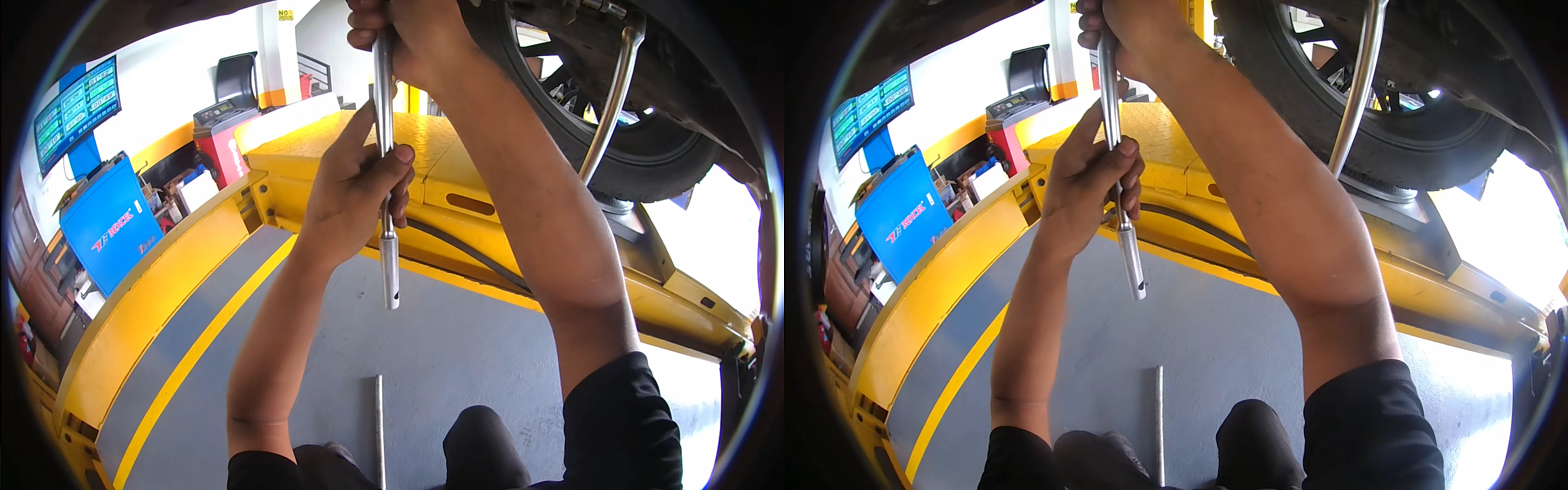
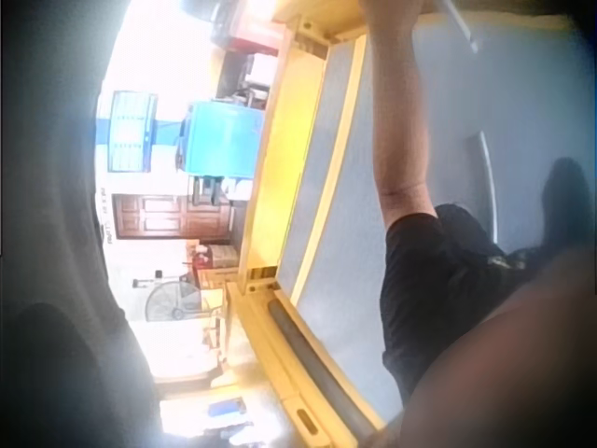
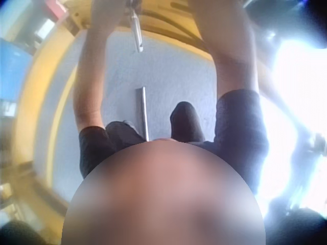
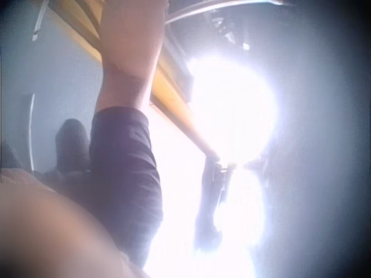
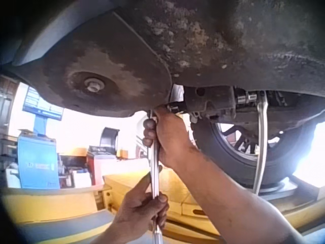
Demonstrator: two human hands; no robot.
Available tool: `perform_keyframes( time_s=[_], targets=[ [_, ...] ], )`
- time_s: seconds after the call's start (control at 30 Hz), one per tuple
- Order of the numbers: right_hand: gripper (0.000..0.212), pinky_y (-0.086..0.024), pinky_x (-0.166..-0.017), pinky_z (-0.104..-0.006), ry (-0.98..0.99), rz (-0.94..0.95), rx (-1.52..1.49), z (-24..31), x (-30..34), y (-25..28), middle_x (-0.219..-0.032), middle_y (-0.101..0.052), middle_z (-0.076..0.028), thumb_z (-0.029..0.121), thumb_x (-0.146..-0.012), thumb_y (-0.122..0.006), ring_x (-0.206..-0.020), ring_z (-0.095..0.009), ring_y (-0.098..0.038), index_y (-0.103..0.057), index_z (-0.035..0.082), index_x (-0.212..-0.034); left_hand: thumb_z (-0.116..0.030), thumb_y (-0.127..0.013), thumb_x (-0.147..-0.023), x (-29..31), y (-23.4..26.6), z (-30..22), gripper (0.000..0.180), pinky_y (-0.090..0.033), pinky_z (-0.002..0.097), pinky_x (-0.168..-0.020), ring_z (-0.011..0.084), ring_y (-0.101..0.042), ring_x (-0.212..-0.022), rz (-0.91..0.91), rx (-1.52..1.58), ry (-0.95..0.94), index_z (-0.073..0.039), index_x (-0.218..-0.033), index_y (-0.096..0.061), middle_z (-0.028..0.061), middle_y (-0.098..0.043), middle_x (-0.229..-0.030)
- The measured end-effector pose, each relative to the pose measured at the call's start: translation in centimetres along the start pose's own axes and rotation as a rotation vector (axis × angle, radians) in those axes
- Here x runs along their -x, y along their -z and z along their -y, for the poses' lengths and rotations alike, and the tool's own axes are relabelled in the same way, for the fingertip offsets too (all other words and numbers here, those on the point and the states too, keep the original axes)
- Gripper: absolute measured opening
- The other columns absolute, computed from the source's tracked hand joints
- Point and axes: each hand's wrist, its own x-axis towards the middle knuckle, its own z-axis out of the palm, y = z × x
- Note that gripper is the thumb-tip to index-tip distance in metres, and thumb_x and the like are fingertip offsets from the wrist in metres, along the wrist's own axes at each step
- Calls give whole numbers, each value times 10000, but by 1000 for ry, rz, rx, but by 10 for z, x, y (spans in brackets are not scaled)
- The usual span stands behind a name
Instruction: The person sits on the floor under a car lift and uses a torque wrench and extension bar to tighten bolts on the vehicle's undercarriage. The person repeatedly positions the tools and applies torque to fasteners beneath the car.
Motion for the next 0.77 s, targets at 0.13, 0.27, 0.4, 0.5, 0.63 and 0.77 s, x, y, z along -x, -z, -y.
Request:
perform_keyframes(
  time_s=[0.13,0.27,0.4,0.5,0.63,0.77],
  targets=[
    [208,-361,-499,-260,7,-54,105,5,-4,12,-663,-437,26,293,-1053,-528,-538,-96,-409,-522,142,-909,-184,-605,-1054,-13,0,15,657,-530,292,-602,120,-572,-617,-5,35,-44,-65,-1602,-262,37,-564,-746],
    [238,-339,-487,-250,86,-58,290,8,-8,23,-660,-457,26,266,-1059,-515,-527,-87,-389,-542,105,-886,-167,-574,-1071,-53,-8,45,641,-516,289,-649,124,-575,-638,40,22,-155,-76,-1607,-237,36,-577,-760],
    [208,-339,-499,-241,1,-57,220,9,-8,23,-673,-462,27,219,-1049,-519,-540,-87,-397,-539,105,-876,-297,-576,-1077,-48,-27,47,415,-520,293,-645,124,-594,-628,26,174,-106,-41,-1383,-460,36,-578,-756],
    [159,-372,-527,-259,10,12,134,11,2,25,-726,-494,4,139,-1032,-518,-591,-98,-439,-540,103,-878,-571,-528,-1048,10,-40,65,488,-403,218,-511,78,-474,-531,176,496,202,-113,-884,-499,-12,-477,-686],
    [149,-489,-662,-333,31,-27,67,-8,19,15,-817,-609,-73,128,-1037,-505,-682,-184,-565,-619,38,-1003,-616,-509,-1039,39,-46,39,510,-294,191,-452,43,-317,-492,-33,453,336,-156,-834,-426,-44,-373,-660],
    [394,-559,-838,-437,-64,-10,223,-27,73,78,-1041,-723,-113,280,-1076,-493,-998,-222,-695,-576,24,-1364,-626,-435,-1056,72,-36,-11,500,-292,215,-430,45,-304,-469,-41,543,504,-149,-922,-505,-35,-361,-658]
  ],
)
